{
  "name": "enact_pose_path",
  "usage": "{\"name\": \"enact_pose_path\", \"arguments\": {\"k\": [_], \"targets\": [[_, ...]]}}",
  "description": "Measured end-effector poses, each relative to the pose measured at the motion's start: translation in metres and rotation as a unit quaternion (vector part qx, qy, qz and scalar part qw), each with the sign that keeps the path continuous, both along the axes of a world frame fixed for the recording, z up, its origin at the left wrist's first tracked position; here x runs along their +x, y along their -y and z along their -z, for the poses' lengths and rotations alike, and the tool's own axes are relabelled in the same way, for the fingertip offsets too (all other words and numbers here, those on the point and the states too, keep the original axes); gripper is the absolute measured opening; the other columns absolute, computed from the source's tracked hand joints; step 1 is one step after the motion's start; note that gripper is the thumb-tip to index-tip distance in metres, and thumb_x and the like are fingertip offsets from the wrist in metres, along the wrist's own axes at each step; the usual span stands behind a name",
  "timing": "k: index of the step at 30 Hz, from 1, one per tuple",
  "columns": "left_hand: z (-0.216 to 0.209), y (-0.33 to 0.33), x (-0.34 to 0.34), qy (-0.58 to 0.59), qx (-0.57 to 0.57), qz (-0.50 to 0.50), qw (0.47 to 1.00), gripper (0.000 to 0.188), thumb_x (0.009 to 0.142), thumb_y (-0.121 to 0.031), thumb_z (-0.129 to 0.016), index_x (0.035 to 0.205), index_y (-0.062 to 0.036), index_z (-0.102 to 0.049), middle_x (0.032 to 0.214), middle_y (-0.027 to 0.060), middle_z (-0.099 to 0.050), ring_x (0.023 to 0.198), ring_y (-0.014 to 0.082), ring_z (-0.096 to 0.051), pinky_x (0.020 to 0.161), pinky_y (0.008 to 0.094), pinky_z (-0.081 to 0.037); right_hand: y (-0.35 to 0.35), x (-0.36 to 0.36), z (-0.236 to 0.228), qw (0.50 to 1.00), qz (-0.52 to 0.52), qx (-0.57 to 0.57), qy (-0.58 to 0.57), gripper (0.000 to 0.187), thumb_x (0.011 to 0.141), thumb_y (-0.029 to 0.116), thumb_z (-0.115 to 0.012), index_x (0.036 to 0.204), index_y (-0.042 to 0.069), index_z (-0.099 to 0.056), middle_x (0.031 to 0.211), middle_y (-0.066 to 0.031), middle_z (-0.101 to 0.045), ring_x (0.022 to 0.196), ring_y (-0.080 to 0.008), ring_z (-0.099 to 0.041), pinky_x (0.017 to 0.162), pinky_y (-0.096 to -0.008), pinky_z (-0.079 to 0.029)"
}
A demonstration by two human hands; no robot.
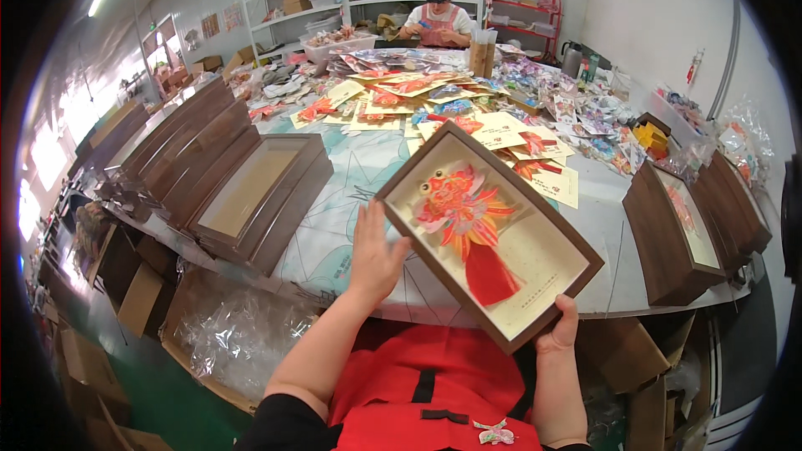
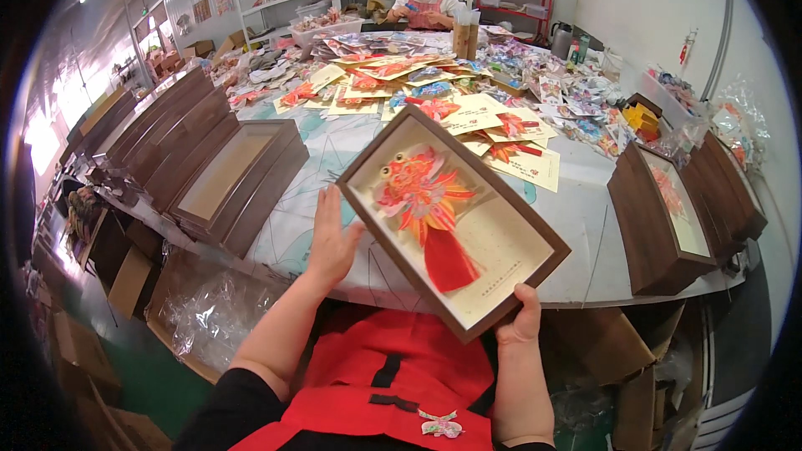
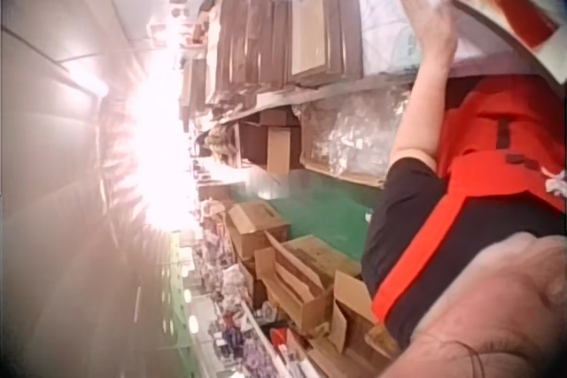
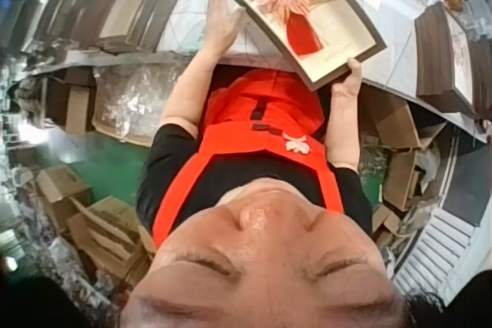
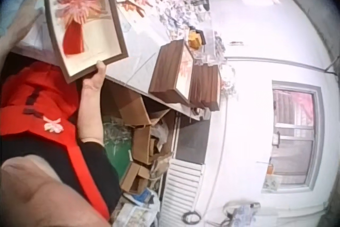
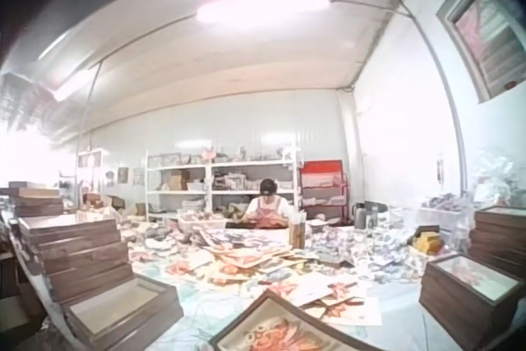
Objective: The person assembles wooden picture frames by inserting a backing board and a decorative paper featuring a red fish design into the frame. They use a small wooden stick to press the backing into place and smooth the contents. The person repeats this process for multiple frames, occasionally peeling off protective plastic film from the frame's surface.
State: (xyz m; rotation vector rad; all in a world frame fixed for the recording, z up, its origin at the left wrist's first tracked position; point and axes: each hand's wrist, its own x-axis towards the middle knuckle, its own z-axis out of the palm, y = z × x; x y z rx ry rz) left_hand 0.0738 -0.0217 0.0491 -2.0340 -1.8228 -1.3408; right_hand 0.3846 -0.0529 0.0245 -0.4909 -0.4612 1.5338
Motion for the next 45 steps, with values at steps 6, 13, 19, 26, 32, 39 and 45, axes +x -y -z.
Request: {"name": "enact_pose_path", "arguments": {"k": [6, 13, 19, 26, 32, 39, 45], "targets": [[-0.037, -0.053, 0.024, -0.142, -0.024, -0.091, 0.985, 0.077, 0.091, -0.045, -0.046, 0.142, 0.0086, -0.022, 0.149, 0.028, -0.018, 0.14, 0.0389, -0.016, 0.114, 0.0483, -0.012, 0.029, -0.023, 0.011, 0.997, -0.077, 0.016, 0.014, 0.07, 0.067, 0.015, -0.065, 0.13, -0.001, -0.041, 0.119, -0.0137, -0.055, 0.111, -0.0292, -0.055, 0.096, -0.0395, -0.046], [-0.021, -0.004, 0.128, -0.166, 0.006, 0.173, 0.971, 0.077, 0.086, -0.044, -0.052, 0.14, 0.0062, -0.029, 0.148, 0.0253, -0.024, 0.14, 0.036, -0.02, 0.114, 0.0471, -0.014, 0.024, -0.028, 0.014, 0.998, -0.055, 0.009, -0.031, 0.066, 0.07, 0.02, -0.067, 0.129, 0.001, -0.045, 0.123, -0.0144, -0.055, 0.111, -0.0306, -0.056, 0.097, -0.0426, -0.046], [-0.022, 0.058, 0.155, -0.212, 0.009, 0.439, 0.873, 0.069, 0.079, -0.035, -0.066, 0.132, 0.0022, -0.042, 0.14, 0.0175, -0.04, 0.132, 0.0291, -0.038, 0.108, 0.0447, -0.03, 0.012, 0.016, 0.008, 0.997, 0.012, 0.056, -0.051, 0.064, 0.073, 0.027, -0.064, 0.129, 0.002, -0.046, 0.125, -0.0143, -0.055, 0.114, -0.0308, -0.053, 0.101, -0.0427, -0.042], [0.011, 0.049, 0.052, -0.138, -0.02, 0.334, 0.932, 0.06, 0.07, -0.008, -0.07, 0.127, -0.0089, -0.051, 0.137, 0.0214, -0.042, 0.126, 0.0397, -0.043, 0.103, 0.0513, -0.036, 0.016, 0.101, -0.098, 0.928, 0.364, -0.068, 0.04, 0.063, 0.077, 0.037, -0.058, 0.13, 0.004, -0.046, 0.127, -0.0101, -0.054, 0.116, -0.0289, -0.052, 0.099, -0.0415, -0.042], [0.031, 0.074, -0.054, -0.034, -0.014, 0.048, 0.998, 0.041, 0.08, 0.004, -0.054, 0.121, 0.0015, -0.056, 0.139, 0.0227, -0.042, 0.133, 0.038, -0.035, 0.108, 0.0447, -0.029, -0.001, 0.233, -0.139, 0.877, 0.477, -0.009, 0.062, 0.059, 0.076, 0.037, -0.061, 0.125, 0.007, -0.05, 0.125, -0.0082, -0.052, 0.115, -0.0262, -0.05, 0.095, -0.043, -0.042], [0.024, 0.103, -0.148, -0.079, 0.102, -0.242, 0.962, 0.049, 0.087, -0.004, -0.054, 0.134, 0.0006, -0.043, 0.148, 0.0187, -0.03, 0.138, 0.0346, -0.025, 0.111, 0.0452, -0.022, -0.05, 0.327, -0.142, 0.86, 0.507, -0.054, 0.02, 0.053, 0.07, 0.032, -0.067, 0.117, 0.012, -0.052, 0.118, -0.0076, -0.053, 0.107, -0.0253, -0.052, 0.086, -0.0427, -0.044], [0.041, 0.106, -0.197, -0.067, 0.059, -0.245, 0.965, 0.074, 0.081, -0.014, -0.065, 0.144, -0.0041, -0.027, 0.15, 0.0168, -0.026, 0.138, 0.0368, -0.023, 0.113, 0.0475, -0.021, -0.077, 0.359, -0.129, 0.88, 0.465, -0.086, 0.051, 0.05, 0.07, 0.032, -0.071, 0.113, 0.012, -0.054, 0.114, -0.0061, -0.056, 0.104, -0.0235, -0.056, 0.083, -0.0372, -0.048]]}}
